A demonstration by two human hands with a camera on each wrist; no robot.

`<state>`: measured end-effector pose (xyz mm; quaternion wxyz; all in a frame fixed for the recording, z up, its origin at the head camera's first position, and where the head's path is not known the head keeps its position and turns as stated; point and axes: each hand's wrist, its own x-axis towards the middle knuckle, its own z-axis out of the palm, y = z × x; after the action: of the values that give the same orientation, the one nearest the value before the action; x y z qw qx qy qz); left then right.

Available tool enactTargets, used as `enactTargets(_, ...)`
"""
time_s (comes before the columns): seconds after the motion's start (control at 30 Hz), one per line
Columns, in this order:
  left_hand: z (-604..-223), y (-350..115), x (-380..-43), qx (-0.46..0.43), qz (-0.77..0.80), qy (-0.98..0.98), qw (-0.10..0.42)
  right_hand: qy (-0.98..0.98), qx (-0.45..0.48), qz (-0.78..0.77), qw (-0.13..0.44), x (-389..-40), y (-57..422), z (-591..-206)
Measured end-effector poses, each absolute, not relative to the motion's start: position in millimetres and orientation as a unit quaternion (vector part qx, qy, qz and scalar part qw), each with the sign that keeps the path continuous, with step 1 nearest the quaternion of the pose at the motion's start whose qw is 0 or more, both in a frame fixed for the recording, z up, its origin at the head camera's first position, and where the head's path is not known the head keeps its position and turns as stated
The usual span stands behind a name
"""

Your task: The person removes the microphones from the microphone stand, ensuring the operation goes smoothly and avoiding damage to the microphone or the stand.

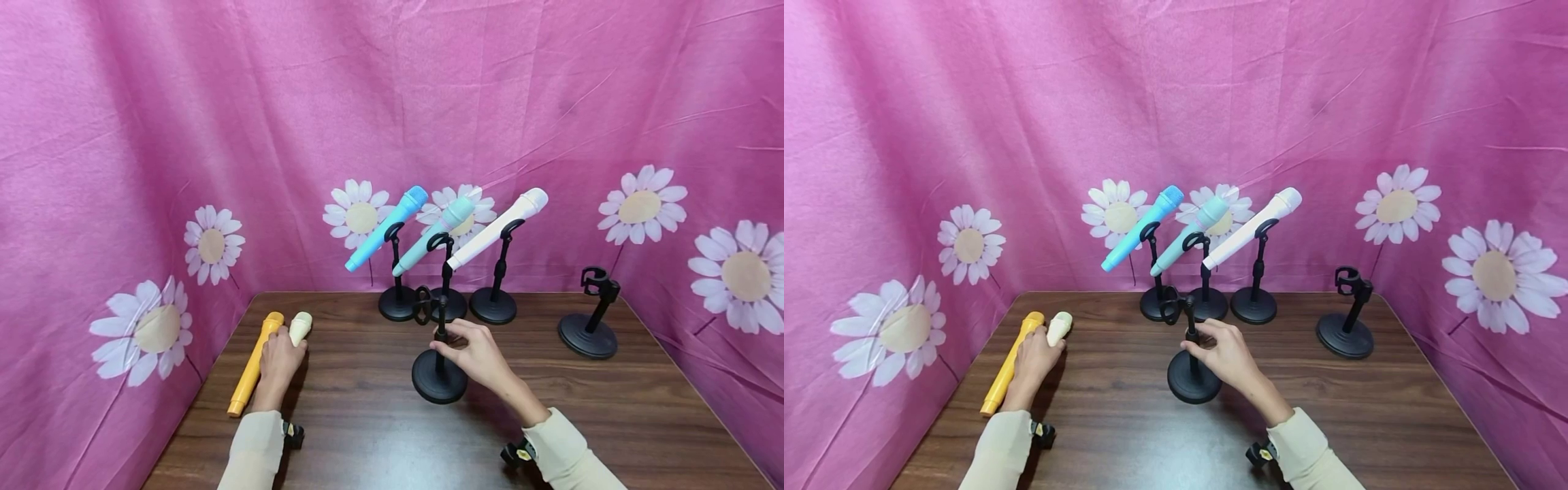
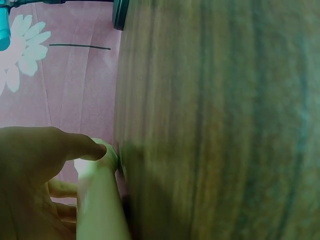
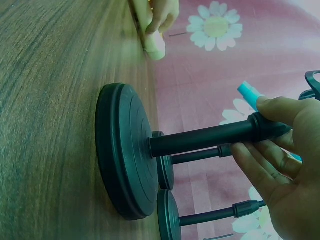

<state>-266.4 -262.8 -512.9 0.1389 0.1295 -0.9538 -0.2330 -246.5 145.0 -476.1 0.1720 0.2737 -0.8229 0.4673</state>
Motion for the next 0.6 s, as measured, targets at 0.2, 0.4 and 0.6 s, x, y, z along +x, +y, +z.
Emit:
enactTargets(0.2,-508.8,-257.1,-265.6,0.127,-0.227,-0.953,0.156,-0.821,0.275,0.470,0.171,-245.4,145.7,-475.2)
enactTargets(0.4,-495.2,-243.4,-266.4,0.080,-0.195,-0.953,0.219,-0.821,0.270,0.471,0.174,-246.0,146.9,-475.6)
enactTargets(0.6,-480.2,-218.4,-268.9,0.039,-0.255,-0.937,0.236,-0.822,0.261,0.475,0.173,-246.2,145.4,-477.3)
